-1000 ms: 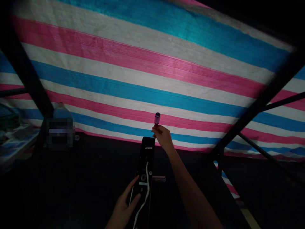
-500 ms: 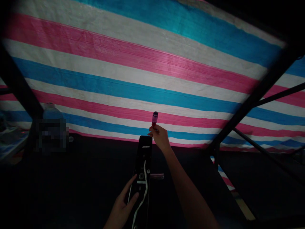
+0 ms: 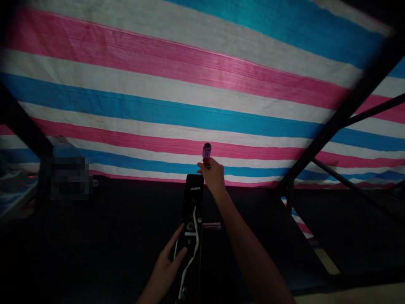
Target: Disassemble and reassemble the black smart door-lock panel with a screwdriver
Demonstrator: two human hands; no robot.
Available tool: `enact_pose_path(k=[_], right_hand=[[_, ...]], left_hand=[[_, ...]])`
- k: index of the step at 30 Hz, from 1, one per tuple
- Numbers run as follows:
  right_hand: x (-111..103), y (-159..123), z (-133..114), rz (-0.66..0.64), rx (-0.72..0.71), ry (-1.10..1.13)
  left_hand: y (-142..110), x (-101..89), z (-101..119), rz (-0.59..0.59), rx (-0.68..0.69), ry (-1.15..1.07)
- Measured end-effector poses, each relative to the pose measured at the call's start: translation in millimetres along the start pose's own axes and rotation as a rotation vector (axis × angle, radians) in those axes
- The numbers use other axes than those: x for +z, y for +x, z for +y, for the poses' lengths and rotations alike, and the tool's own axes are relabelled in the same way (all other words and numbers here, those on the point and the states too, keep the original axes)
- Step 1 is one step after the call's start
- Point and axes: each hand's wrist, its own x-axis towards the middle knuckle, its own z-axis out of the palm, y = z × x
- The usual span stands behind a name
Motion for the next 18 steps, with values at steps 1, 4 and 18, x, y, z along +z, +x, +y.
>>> enact_pose_path(k=[1,4,18], right_hand=[[0,0,0,0.018,0.003,0.002],[-2,-2,2,0.012,-0.017,0.014],[-11,-7,-3,0.012,-0.051,-0.116]], left_hand=[[0,-0.2,0,-0.009,-0.001,-0.002],[-1,-0.8,1,-0.023,0.021,-0.001],[-3,0.5,11,-0.022,-0.004,-0.014]])
